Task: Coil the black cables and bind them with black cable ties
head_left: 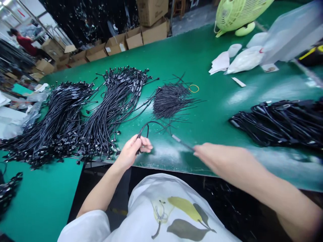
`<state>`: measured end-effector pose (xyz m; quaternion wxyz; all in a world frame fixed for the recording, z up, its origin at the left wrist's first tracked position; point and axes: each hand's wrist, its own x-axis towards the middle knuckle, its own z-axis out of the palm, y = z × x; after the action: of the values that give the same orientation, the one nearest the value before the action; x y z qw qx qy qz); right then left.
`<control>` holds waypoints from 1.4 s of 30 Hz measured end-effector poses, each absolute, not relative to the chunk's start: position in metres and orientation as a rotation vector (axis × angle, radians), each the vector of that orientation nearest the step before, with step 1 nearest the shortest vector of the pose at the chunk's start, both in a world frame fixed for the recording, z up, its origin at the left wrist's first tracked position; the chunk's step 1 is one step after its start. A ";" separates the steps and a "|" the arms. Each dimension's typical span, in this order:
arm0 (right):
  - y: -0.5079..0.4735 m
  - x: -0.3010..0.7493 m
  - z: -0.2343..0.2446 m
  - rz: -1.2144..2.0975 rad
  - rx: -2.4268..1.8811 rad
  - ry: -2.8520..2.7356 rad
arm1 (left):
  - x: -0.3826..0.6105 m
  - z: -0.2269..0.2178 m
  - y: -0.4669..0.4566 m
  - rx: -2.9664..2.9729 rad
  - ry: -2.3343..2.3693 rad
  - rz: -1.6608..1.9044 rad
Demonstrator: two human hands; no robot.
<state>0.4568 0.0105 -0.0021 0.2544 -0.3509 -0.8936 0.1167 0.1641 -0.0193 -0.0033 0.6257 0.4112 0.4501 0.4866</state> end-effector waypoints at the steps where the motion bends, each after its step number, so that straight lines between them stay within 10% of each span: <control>1: 0.004 0.448 0.003 0.417 -0.818 -2.541 | 0.173 -0.006 -0.020 1.053 1.039 1.078; 18: 0.017 0.364 -0.043 1.647 -0.855 -0.918 | 0.232 -0.016 -0.018 0.654 0.846 1.084; 42: 0.001 0.337 -0.036 1.598 -0.740 -0.507 | 0.245 -0.031 -0.014 0.319 0.919 1.360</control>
<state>0.3370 0.0011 -0.0362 0.6089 -0.3204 -0.2194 0.6918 0.2448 -0.0144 -0.0310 0.6704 0.1414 0.4078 0.6036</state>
